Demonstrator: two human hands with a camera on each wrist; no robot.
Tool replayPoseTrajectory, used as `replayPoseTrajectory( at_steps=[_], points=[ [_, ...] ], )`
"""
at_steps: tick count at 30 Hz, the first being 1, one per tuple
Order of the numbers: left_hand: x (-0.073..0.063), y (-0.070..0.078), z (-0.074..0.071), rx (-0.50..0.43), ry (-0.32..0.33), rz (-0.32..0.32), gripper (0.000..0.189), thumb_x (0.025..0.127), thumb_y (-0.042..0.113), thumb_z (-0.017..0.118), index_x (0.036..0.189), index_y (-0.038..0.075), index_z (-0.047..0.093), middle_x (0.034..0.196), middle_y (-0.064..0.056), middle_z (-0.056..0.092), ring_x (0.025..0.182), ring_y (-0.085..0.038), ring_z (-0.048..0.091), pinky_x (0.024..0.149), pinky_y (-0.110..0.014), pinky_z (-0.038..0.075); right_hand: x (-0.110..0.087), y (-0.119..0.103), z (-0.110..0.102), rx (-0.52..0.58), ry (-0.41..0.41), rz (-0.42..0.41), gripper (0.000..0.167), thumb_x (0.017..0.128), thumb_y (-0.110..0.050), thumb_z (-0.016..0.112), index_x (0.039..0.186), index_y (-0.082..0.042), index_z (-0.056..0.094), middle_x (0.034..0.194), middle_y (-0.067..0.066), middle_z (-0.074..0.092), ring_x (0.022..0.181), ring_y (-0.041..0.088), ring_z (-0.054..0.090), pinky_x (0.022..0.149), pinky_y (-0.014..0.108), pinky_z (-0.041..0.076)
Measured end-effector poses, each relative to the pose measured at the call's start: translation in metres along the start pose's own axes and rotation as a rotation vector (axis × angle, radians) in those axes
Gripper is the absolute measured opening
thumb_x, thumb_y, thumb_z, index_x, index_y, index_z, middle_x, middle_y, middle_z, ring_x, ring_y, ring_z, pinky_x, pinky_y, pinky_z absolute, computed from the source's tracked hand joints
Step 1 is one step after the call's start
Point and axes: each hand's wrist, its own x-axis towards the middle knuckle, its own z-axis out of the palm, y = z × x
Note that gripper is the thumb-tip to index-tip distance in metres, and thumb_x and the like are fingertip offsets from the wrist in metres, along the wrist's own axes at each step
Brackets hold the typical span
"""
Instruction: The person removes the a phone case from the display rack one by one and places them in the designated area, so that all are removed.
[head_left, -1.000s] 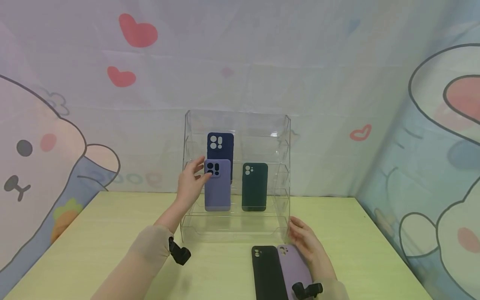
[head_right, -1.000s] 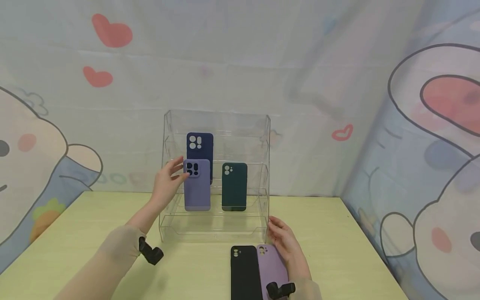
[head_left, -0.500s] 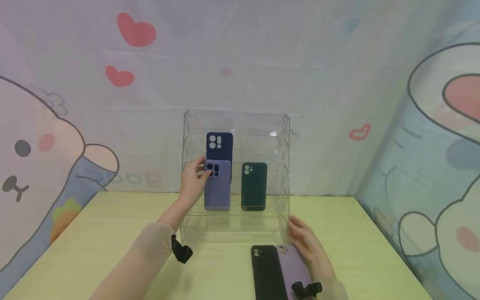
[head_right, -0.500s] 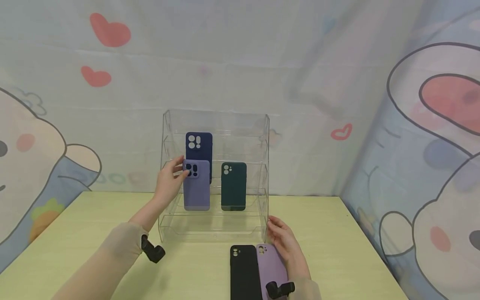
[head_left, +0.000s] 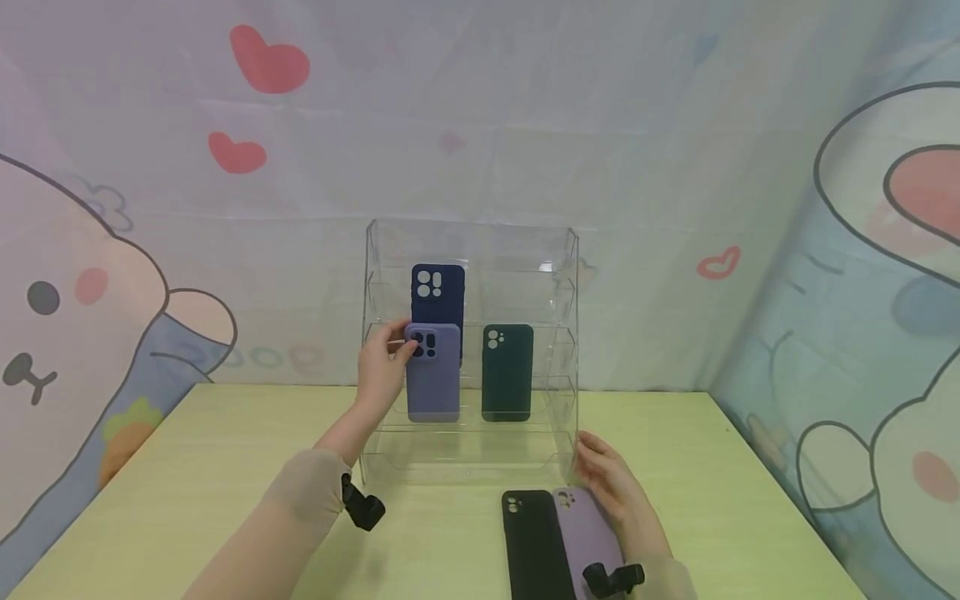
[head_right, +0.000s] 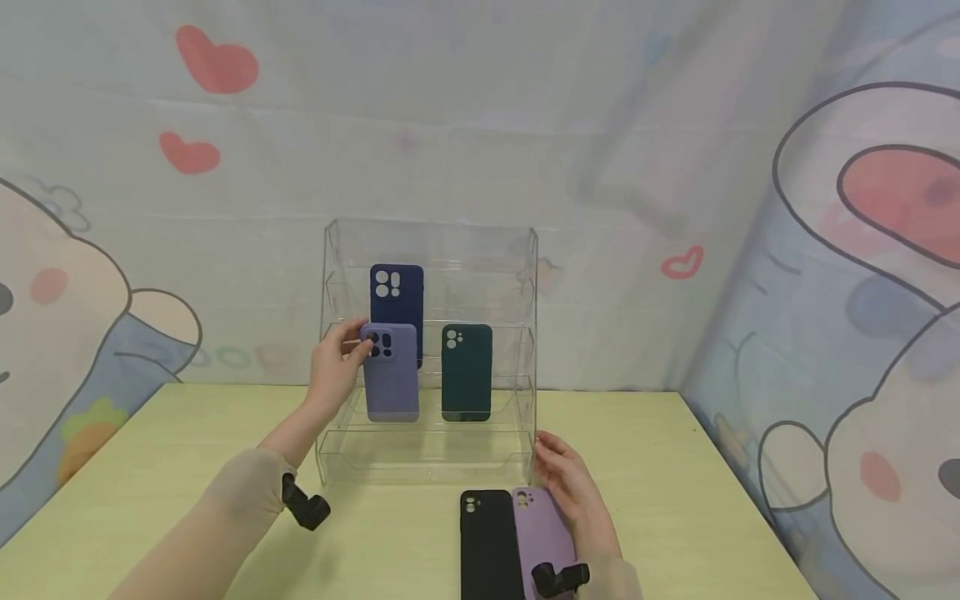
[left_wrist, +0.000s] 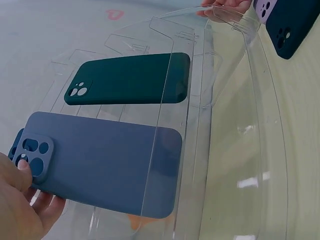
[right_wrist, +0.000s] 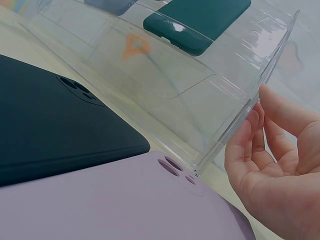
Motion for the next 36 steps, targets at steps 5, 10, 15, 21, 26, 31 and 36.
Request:
replayPoseTrajectory(
  at_steps=[5,10,15,21,26,31,36],
  points=[
    [0.0,-0.003,-0.001,-0.005,0.006,-0.017,0.037,0.094,0.006,0.062,0.13,-0.001,0.057,0.119,-0.023,0.065,0.104,-0.037,0.065,0.091,-0.045,0.056,0.001,0.0,-0.001,-0.023,-0.01,-0.01,0.021,0.101,-0.001,0.045,0.118,-0.011,0.053,0.097,-0.007,0.056,0.084,0.002,0.051,0.075,0.014,0.046],
    [0.0,-0.005,-0.003,-0.023,0.003,-0.039,0.035,0.094,0.009,0.064,0.127,0.0,0.059,0.117,-0.022,0.066,0.101,-0.035,0.066,0.086,-0.042,0.058,0.0,0.001,-0.001,-0.025,-0.006,-0.013,0.022,0.101,-0.001,0.045,0.117,-0.013,0.054,0.098,-0.008,0.057,0.085,0.002,0.051,0.076,0.015,0.046],
    [-0.001,-0.005,-0.003,-0.054,0.007,-0.058,0.033,0.094,0.008,0.064,0.125,0.0,0.061,0.115,-0.022,0.066,0.099,-0.034,0.067,0.084,-0.041,0.06,-0.001,0.001,0.0,-0.019,-0.008,-0.015,0.022,0.101,0.0,0.044,0.113,-0.014,0.055,0.098,-0.008,0.058,0.087,0.003,0.053,0.077,0.016,0.047],
    [-0.003,0.0,-0.004,-0.075,0.03,-0.089,0.031,0.094,0.007,0.063,0.124,-0.001,0.062,0.114,-0.021,0.066,0.097,-0.03,0.065,0.086,-0.042,0.059,-0.001,0.001,0.0,-0.019,-0.009,-0.007,0.022,0.101,-0.001,0.044,0.118,-0.012,0.053,0.1,-0.007,0.058,0.088,0.003,0.053,0.078,0.016,0.047],
    [-0.004,0.008,-0.008,-0.09,0.079,-0.072,0.033,0.095,0.008,0.063,0.125,-0.003,0.061,0.115,-0.021,0.067,0.098,-0.028,0.065,0.084,-0.033,0.059,0.0,0.001,0.001,-0.006,-0.003,-0.007,0.022,0.101,0.0,0.044,0.116,-0.013,0.054,0.097,-0.007,0.058,0.086,0.002,0.052,0.076,0.015,0.047],
    [-0.006,0.016,-0.014,-0.125,0.121,-0.038,0.03,0.095,0.009,0.063,0.123,-0.003,0.062,0.112,-0.02,0.067,0.099,-0.026,0.065,0.078,-0.018,0.057,0.0,0.002,0.0,-0.011,-0.005,-0.022,0.024,0.101,0.0,0.044,0.108,-0.018,0.058,0.094,-0.008,0.058,0.084,0.002,0.052,0.075,0.015,0.047],
    [-0.013,0.024,-0.016,-0.167,0.119,-0.039,0.031,0.095,0.008,0.063,0.123,-0.004,0.062,0.111,-0.02,0.067,0.094,-0.018,0.065,0.077,-0.019,0.058,-0.001,0.001,-0.001,-0.029,-0.022,-0.029,0.023,0.101,-0.001,0.044,0.109,-0.018,0.057,0.095,-0.01,0.058,0.084,0.001,0.052,0.075,0.015,0.047]
  ],
)
